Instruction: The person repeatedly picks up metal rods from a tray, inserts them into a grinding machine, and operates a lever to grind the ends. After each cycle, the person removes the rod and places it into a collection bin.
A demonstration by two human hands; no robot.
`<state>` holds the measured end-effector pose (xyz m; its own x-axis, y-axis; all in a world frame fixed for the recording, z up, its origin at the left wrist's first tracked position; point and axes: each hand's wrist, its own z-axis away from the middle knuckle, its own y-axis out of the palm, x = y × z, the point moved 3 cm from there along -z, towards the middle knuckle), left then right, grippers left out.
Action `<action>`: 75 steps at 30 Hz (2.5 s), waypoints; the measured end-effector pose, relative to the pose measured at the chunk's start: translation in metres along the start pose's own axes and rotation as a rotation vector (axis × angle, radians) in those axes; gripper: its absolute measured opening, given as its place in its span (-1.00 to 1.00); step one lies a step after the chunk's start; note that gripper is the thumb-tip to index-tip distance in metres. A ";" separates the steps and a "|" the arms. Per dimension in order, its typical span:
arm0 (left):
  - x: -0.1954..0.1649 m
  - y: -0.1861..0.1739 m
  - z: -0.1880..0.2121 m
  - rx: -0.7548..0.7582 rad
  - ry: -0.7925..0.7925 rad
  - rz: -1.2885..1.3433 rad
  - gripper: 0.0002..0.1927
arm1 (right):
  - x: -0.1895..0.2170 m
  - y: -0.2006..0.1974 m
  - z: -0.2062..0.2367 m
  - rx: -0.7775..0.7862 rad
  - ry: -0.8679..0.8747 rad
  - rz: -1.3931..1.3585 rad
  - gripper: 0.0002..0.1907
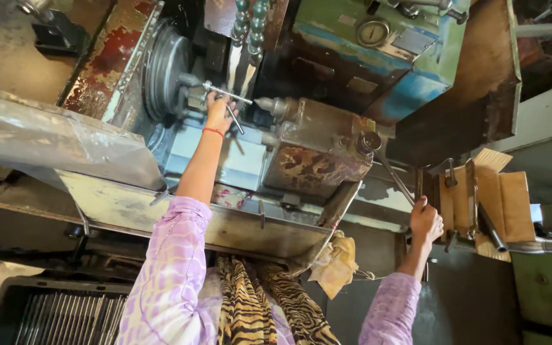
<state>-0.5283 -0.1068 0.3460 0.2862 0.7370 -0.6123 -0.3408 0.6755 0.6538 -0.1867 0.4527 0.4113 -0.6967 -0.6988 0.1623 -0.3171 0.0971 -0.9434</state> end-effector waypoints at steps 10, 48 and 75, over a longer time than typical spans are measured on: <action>0.014 0.022 -0.012 0.102 0.146 0.000 -0.63 | 0.009 -0.003 -0.019 -0.135 -0.001 0.014 -0.36; 0.010 0.014 -0.003 -0.027 0.287 0.280 -0.19 | -0.003 0.001 -0.002 -0.034 -0.059 -0.059 -0.42; -0.002 0.024 0.003 -0.110 0.337 0.366 -0.50 | -0.057 0.001 0.027 -0.126 0.083 -0.592 -0.46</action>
<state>-0.5345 -0.0922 0.3643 -0.1681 0.8648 -0.4731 -0.4623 0.3547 0.8127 -0.1296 0.4737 0.3936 -0.4253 -0.6027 0.6752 -0.7359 -0.2041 -0.6456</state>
